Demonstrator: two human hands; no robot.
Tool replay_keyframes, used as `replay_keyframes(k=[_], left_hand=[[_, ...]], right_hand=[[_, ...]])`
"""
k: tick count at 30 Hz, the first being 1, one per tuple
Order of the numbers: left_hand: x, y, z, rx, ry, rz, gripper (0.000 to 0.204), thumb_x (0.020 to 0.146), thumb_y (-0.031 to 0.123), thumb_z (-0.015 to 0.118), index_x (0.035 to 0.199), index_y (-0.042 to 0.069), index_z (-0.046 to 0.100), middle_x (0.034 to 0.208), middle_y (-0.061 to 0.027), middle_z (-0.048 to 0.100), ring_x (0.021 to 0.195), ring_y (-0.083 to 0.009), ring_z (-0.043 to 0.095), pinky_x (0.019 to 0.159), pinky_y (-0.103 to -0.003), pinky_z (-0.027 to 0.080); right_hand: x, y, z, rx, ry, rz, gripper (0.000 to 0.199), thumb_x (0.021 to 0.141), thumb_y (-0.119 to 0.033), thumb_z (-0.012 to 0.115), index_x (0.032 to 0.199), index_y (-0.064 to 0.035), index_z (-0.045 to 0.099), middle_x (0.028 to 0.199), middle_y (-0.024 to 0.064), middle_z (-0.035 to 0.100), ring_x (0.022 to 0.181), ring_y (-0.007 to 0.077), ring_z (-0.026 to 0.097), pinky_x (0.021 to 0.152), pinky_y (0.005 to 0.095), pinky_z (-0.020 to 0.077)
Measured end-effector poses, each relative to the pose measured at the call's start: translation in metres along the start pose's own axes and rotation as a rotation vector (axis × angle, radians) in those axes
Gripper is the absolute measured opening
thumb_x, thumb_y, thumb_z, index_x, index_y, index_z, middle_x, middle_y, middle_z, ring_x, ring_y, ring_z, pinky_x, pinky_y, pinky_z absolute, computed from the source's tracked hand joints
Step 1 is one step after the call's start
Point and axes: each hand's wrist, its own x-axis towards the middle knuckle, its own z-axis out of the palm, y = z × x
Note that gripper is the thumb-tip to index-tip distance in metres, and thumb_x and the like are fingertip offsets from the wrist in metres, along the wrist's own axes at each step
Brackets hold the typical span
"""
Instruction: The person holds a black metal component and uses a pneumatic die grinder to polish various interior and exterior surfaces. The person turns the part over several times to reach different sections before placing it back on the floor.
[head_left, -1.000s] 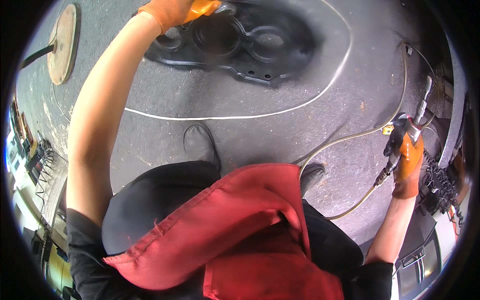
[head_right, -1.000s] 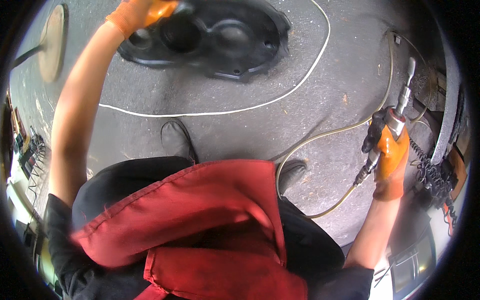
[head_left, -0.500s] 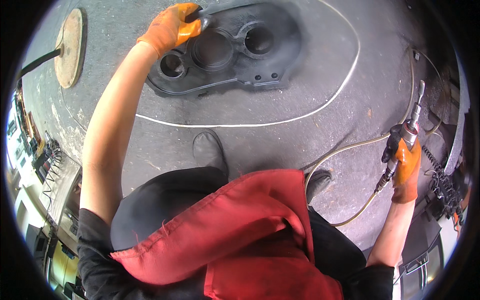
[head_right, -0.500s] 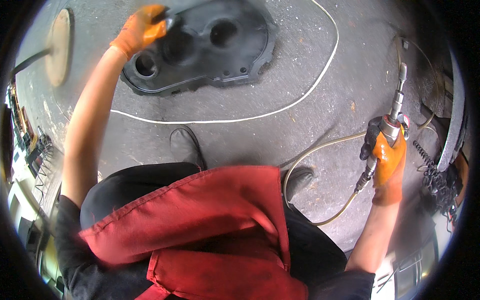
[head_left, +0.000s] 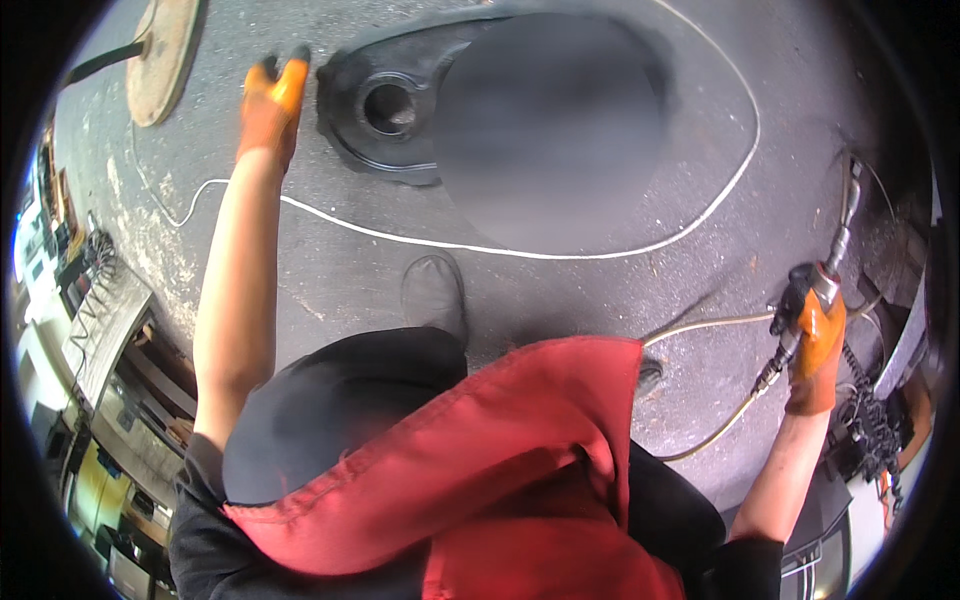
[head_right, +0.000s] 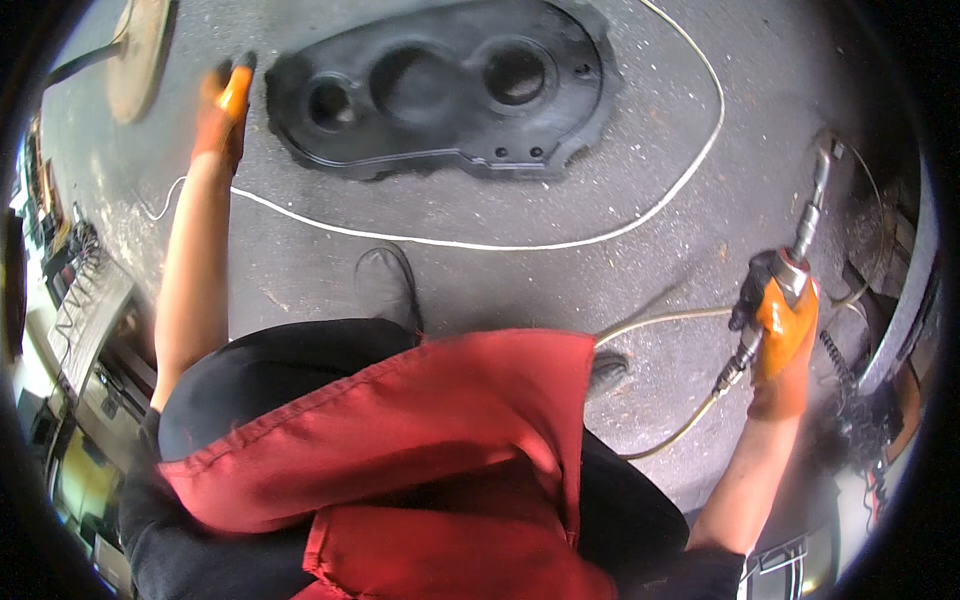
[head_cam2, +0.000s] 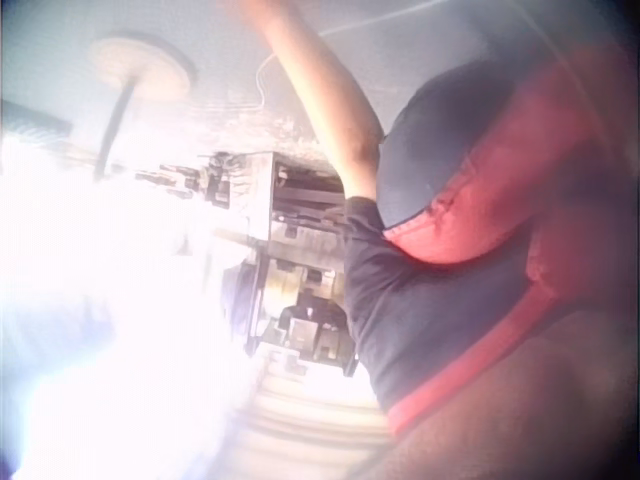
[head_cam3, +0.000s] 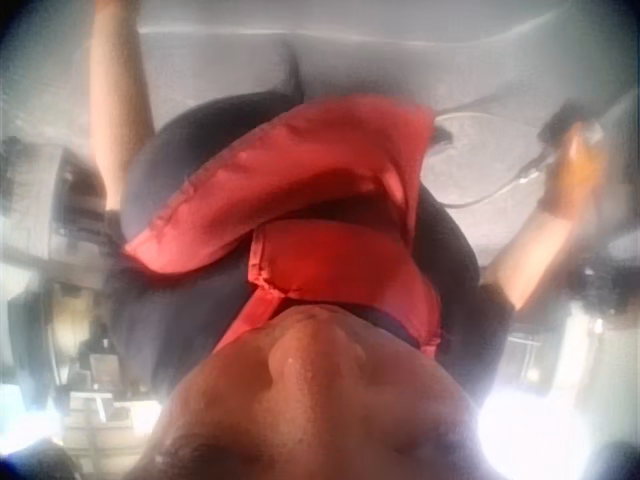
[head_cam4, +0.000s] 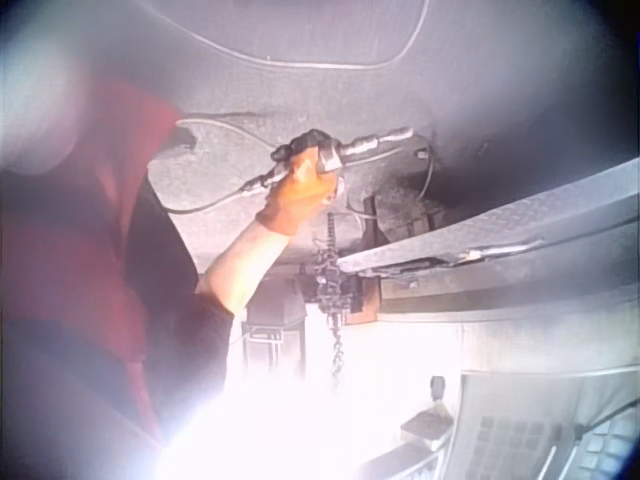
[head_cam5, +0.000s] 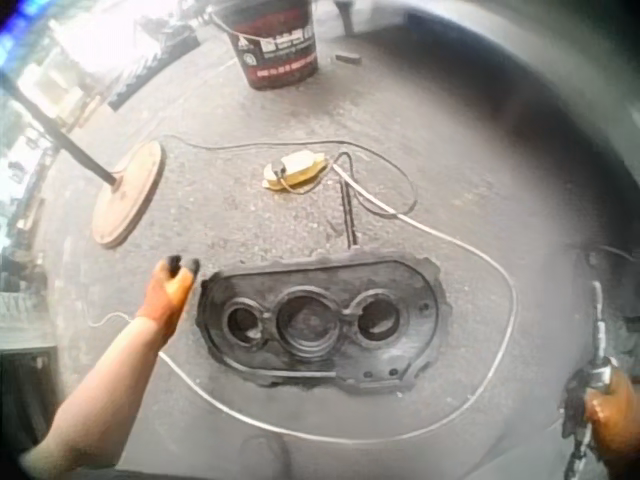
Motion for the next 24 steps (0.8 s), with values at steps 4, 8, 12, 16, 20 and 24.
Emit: replay_keyframes(k=[4, 8, 12, 16, 20, 24], left_hand=[[-0.095, -0.023, 0.023, 0.291, 0.189, 0.224, 0.077, 0.087, 0.031, 0.076, 0.142, -0.014, 0.046, 0.131, -0.033, 0.06, 0.123, -0.04, 0.058, 0.107, -0.048, 0.045], [-0.177, 0.059, 0.038, 0.36, -0.265, 0.885, 0.094, 0.067, 0.021, 0.085, 0.148, -0.003, 0.044, 0.148, -0.0278, 0.047, 0.124, -0.0438, 0.054, 0.105, -0.05, 0.044], [-0.145, 0.072, 0.081, 0.728, -0.457, 0.913, 0.088, 0.069, 0.026, 0.08, 0.146, -0.003, 0.048, 0.138, -0.0237, 0.055, 0.127, -0.0413, 0.053, 0.114, -0.052, 0.035], [-0.136, 0.044, 0.104, 0.927, -0.243, 1.213, 0.061, 0.083, 0.02, 0.067, 0.139, 0.0, 0.055, 0.117, -0.0162, 0.061, 0.113, -0.0327, 0.059, 0.109, -0.05, 0.04], [-0.136, 0.045, 0.106, 0.923, -0.235, 1.216, 0.051, 0.082, 0.021, 0.067, 0.129, 0.002, 0.058, 0.119, -0.0159, 0.06, 0.114, -0.033, 0.059, 0.107, -0.049, 0.041], [-0.133, 0.05, 0.099, 0.828, -0.236, 1.231, 0.036, 0.081, 0.016, 0.066, 0.115, 0.007, 0.059, 0.1, -0.0104, 0.061, 0.099, -0.0291, 0.062, 0.103, -0.045, 0.044]], right_hand=[[-0.004, -0.017, 0.018, 0.032, -0.013, 0.031, 0.023, 0.095, -0.022, 0.064, 0.107, -0.0022, 0.061, 0.074, -0.0003, 0.055, 0.058, 0.0109, 0.052, 0.053, 0.0271, 0.0431], [-0.011, -0.031, 0.027, 0.066, -0.02, 0.024, 0.022, 0.093, -0.02, 0.066, 0.103, -0.0004, 0.062, 0.074, 0.0023, 0.057, 0.06, 0.0122, 0.056, 0.054, 0.0283, 0.0467], [-0.015, -0.027, 0.026, 0.084, -0.038, 0.01, 0.021, 0.093, -0.018, 0.067, 0.105, -0.0006, 0.062, 0.076, 0.003, 0.058, 0.06, 0.0116, 0.056, 0.053, 0.0275, 0.0469], [-0.03, -0.029, 0.022, 0.138, -0.06, 0.003, 0.017, 0.093, -0.013, 0.066, 0.102, -0.0004, 0.06, 0.076, 0.0028, 0.058, 0.059, 0.0104, 0.055, 0.052, 0.0269, 0.0471], [-0.04, -0.013, 0.02, 0.136, -0.033, -0.005, 0.02, 0.092, -0.01, 0.065, 0.108, -0.0007, 0.059, 0.081, 0.0022, 0.06, 0.06, 0.0097, 0.054, 0.053, 0.0267, 0.0478], [-0.049, -0.008, 0.025, 0.154, -0.053, 0.021, 0.025, 0.089, -0.009, 0.066, 0.111, -0.0008, 0.059, 0.082, 0.0014, 0.06, 0.061, 0.0086, 0.054, 0.054, 0.0271, 0.0476]])
